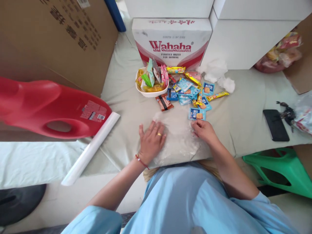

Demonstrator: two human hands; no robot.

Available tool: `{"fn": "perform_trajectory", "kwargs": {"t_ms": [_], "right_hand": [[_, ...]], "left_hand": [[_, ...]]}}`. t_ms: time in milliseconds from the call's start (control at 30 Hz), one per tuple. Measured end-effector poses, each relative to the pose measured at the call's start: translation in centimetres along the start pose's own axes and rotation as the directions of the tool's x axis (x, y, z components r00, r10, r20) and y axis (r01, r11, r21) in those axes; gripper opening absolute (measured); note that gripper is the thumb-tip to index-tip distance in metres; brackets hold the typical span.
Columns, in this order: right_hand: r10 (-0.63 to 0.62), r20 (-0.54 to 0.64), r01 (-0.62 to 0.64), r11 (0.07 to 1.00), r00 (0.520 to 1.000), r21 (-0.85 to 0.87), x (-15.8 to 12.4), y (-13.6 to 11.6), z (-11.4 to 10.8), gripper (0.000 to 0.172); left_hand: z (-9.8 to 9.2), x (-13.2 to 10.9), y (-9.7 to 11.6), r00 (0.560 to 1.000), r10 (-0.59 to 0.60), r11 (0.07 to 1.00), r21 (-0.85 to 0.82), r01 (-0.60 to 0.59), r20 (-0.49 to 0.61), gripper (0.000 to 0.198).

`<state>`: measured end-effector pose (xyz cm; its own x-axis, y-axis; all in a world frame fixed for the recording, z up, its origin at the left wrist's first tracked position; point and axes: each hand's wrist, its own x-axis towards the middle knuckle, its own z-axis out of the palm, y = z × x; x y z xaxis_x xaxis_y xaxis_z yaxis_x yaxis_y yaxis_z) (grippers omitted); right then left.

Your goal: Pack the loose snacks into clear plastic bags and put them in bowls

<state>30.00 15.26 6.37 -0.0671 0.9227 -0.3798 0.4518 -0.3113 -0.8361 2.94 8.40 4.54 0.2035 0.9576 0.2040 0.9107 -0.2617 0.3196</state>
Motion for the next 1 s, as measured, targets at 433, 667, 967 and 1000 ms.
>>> {"fn": "perform_trajectory", "kwargs": {"t_ms": [433,667,967,1000], "right_hand": [[0.116,-0.028,-0.118,0.988,0.993,-0.102,-2.7,3.1,-5.6,0.031],[-0.051,-0.111,0.006,0.929,0.992,-0.37,1.2,-0.2,-10.8,0.03],[-0.485,0.45,0.613,0.251,0.75,-0.75,20.4,-15.1,-4.3,0.045],[-0.458,0.469,0.609,0.226,0.755,-0.76,22.1,-15.7,-3.5,0.046]], "left_hand": [[-1.9,1.5,-2.5,0.969,-0.088,0.989,0.134,0.058,0.232,0.059],[-1.6,0.9,-3.4,0.975,-0.023,0.989,0.15,-0.011,0.222,0.061],[-1.4,0.7,-4.0,0.981,-0.003,0.988,0.15,-0.027,0.196,0.06],[-1.4,0.8,-4.1,0.981,-0.004,0.988,0.15,-0.025,0.193,0.06]]}}
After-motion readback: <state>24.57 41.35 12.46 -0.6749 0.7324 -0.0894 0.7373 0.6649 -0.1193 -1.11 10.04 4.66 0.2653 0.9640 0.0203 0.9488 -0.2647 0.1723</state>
